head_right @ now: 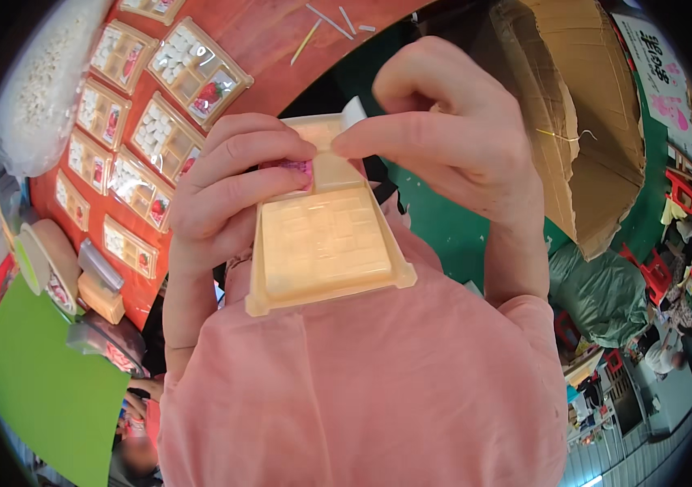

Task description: The recorder is packaging small marshmallow trays by wrapping them with labels and sealing them.

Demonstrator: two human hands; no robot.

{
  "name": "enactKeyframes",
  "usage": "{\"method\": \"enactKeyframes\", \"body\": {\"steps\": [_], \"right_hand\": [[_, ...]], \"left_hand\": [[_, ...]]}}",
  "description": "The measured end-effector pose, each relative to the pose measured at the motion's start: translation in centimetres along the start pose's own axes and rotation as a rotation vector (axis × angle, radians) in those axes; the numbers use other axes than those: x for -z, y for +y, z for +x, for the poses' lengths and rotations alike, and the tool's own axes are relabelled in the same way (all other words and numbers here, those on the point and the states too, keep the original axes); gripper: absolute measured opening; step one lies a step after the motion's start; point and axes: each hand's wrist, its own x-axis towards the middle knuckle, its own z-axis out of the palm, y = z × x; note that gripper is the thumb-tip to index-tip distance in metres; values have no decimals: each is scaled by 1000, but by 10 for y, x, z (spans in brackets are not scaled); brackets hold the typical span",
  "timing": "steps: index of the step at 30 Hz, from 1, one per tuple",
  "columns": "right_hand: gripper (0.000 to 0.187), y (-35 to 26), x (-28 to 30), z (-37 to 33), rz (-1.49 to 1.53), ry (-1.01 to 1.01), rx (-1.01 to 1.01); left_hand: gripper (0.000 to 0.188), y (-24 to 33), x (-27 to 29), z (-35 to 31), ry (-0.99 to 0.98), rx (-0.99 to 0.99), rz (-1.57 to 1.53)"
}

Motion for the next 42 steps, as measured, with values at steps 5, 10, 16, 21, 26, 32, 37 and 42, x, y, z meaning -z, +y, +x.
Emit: {"method": "enactKeyframes", "body": {"steps": [5, 10, 16, 21, 26, 32, 37, 42], "right_hand": [[24, 5, -22, 6, 194, -155, 74], [18, -2, -46, -9, 660, 1, -422], [17, 12, -49, -7, 515, -113, -166], [83, 16, -44, -5, 725, -184, -63], [124, 3, -57, 2, 1055, -166, -370], [110, 16, -105, 74, 571, 302, -585], [88, 94, -90, 139, 93, 243, -519], [75, 167, -67, 172, -523, 231, -486]], "left_hand": [[30, 6, -8, -5, 41, 13, 56], [37, 8, -23, -16, 233, 82, 102], [38, 2, -23, -21, 313, 68, 190], [34, 7, -21, -23, 382, 33, 251], [24, 11, -22, -19, 540, 287, 133], [21, -27, -29, 14, 818, 643, 31], [59, -47, -17, 25, 899, 714, -615], [40, -26, 1, -19, 441, 500, 463]]}}
